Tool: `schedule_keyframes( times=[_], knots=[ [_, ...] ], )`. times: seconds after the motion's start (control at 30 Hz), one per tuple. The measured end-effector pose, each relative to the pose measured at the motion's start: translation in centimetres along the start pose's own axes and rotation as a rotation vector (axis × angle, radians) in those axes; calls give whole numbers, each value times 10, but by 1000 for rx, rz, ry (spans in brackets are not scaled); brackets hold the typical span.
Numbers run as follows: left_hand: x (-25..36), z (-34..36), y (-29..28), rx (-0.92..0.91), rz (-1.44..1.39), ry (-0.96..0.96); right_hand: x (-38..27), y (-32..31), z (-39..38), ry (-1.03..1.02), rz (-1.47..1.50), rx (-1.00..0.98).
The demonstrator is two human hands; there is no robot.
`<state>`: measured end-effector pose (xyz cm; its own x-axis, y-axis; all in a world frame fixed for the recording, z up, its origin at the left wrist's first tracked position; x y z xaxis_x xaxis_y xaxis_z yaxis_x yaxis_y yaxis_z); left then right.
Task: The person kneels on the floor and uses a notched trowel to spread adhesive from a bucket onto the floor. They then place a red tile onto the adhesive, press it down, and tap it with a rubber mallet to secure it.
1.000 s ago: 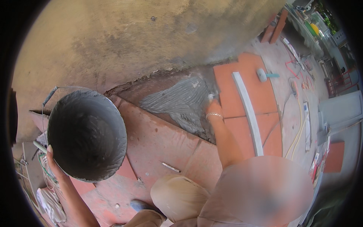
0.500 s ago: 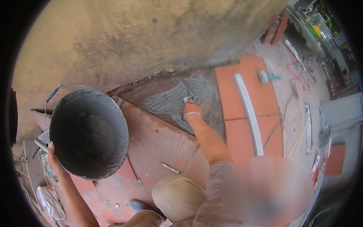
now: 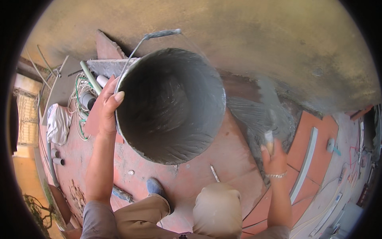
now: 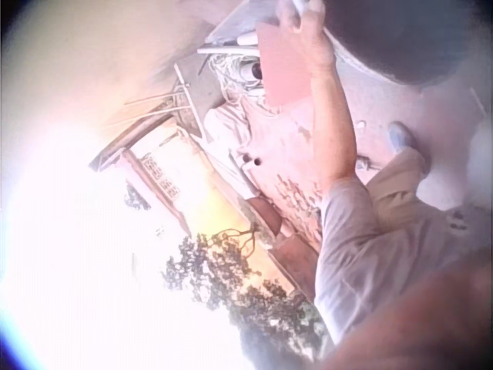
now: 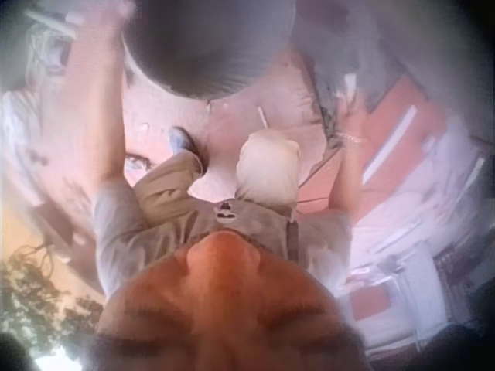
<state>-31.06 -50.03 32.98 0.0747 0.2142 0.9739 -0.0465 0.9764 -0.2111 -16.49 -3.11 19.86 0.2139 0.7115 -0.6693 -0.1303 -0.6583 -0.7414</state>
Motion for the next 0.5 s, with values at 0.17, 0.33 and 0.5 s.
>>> schedule_keyframes(
  times=[0.17,0.33,0.5],
  knots=[
    [3,-5,19,4,178,74,-143,31,39,-539,-404,-230],
    [9,-15,43,-53,329,152,-212,171,107,-637,-789,-247],
    [9,-25,43,-108,304,177,-209,213,120,-665,-875,-488]
  ],
)
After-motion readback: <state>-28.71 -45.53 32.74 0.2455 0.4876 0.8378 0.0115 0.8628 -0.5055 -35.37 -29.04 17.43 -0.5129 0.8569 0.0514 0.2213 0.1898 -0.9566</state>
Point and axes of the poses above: each hand's wrist, its own z-axis towards the middle knuckle, its own y-axis out of the palm, x = y × z, the point moved 4 cm from there along z, towards the middle knuckle, and after that the axes turned 4 degrees about z, right-handed, at the moved point
